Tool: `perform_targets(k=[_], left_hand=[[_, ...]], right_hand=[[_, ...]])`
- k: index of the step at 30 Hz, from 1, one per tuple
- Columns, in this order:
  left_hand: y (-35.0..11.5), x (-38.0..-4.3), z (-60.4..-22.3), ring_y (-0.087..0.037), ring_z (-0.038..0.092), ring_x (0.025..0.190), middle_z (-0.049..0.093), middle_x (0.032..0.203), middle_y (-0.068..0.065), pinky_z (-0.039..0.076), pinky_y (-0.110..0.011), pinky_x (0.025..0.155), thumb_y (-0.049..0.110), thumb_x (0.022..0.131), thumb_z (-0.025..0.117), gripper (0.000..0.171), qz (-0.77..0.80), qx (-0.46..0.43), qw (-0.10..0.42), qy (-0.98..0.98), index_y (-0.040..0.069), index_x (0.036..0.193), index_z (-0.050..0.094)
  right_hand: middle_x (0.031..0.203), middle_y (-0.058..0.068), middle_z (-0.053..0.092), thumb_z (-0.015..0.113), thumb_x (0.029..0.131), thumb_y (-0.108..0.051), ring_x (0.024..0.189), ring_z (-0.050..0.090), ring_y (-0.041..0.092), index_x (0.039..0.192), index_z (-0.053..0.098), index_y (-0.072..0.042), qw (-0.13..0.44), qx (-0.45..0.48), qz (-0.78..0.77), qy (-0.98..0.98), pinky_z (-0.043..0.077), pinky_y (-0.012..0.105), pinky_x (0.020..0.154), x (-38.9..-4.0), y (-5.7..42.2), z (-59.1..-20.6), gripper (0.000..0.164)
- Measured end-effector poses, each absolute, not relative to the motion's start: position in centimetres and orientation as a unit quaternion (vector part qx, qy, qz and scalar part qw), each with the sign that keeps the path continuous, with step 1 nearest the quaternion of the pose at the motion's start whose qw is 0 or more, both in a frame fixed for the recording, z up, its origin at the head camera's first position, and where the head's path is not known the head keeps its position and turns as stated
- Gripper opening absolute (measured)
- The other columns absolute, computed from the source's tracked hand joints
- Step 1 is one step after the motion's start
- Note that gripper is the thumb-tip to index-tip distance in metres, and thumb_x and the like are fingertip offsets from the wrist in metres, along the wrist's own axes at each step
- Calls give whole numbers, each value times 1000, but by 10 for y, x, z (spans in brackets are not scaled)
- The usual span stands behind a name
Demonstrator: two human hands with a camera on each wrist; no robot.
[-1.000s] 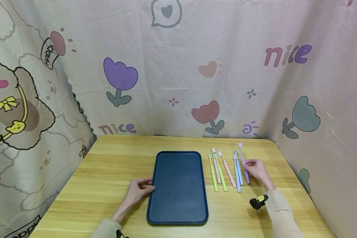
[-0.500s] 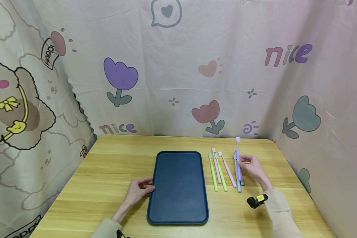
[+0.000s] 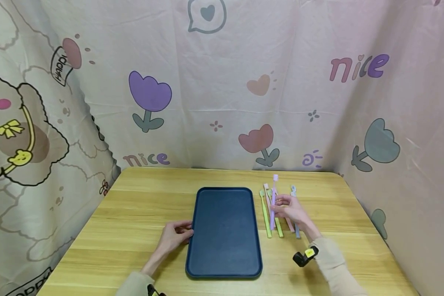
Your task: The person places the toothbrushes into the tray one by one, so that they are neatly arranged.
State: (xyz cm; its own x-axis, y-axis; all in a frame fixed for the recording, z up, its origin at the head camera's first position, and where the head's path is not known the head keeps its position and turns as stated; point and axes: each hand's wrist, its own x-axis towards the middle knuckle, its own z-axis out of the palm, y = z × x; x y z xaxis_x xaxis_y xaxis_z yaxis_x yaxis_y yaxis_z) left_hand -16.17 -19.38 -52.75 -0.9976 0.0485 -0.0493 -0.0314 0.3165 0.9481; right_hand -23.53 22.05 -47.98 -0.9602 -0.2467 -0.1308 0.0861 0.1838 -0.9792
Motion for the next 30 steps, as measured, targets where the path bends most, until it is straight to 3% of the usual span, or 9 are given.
perform_targets(k=[8, 14, 30], left_hand=[[-190, -162, -529, -7, 66, 76, 71, 108, -25, 62, -24, 63, -2, 88, 72, 36, 585, -4, 34, 811, -10, 123, 67], [-190, -163, -529, -7, 66, 74, 72, 105, -24, 61, -24, 62, -1, 87, 73, 35, 587, -8, 28, 809, -9, 120, 68], [-191, -160, -531, -4, 67, 76, 72, 106, -26, 61, -24, 63, -1, 88, 72, 36, 592, 7, 29, 806, -11, 122, 66]], right_hand=[[93, 8, 67, 66, 93, -1, 77, 72, 16, 134, 43, 17, 177, -76, -664, 723, 64, 40, 80, -230, 170, -490, 50], [88, 7, 71, 67, 93, -2, 72, 72, 15, 124, 49, 9, 193, -89, -663, 718, 65, 38, 73, -229, 134, -503, 38], [79, 7, 72, 73, 90, -6, 63, 69, 11, 110, 58, 4, 207, -102, -667, 708, 64, 30, 64, -221, 62, -519, 27]])
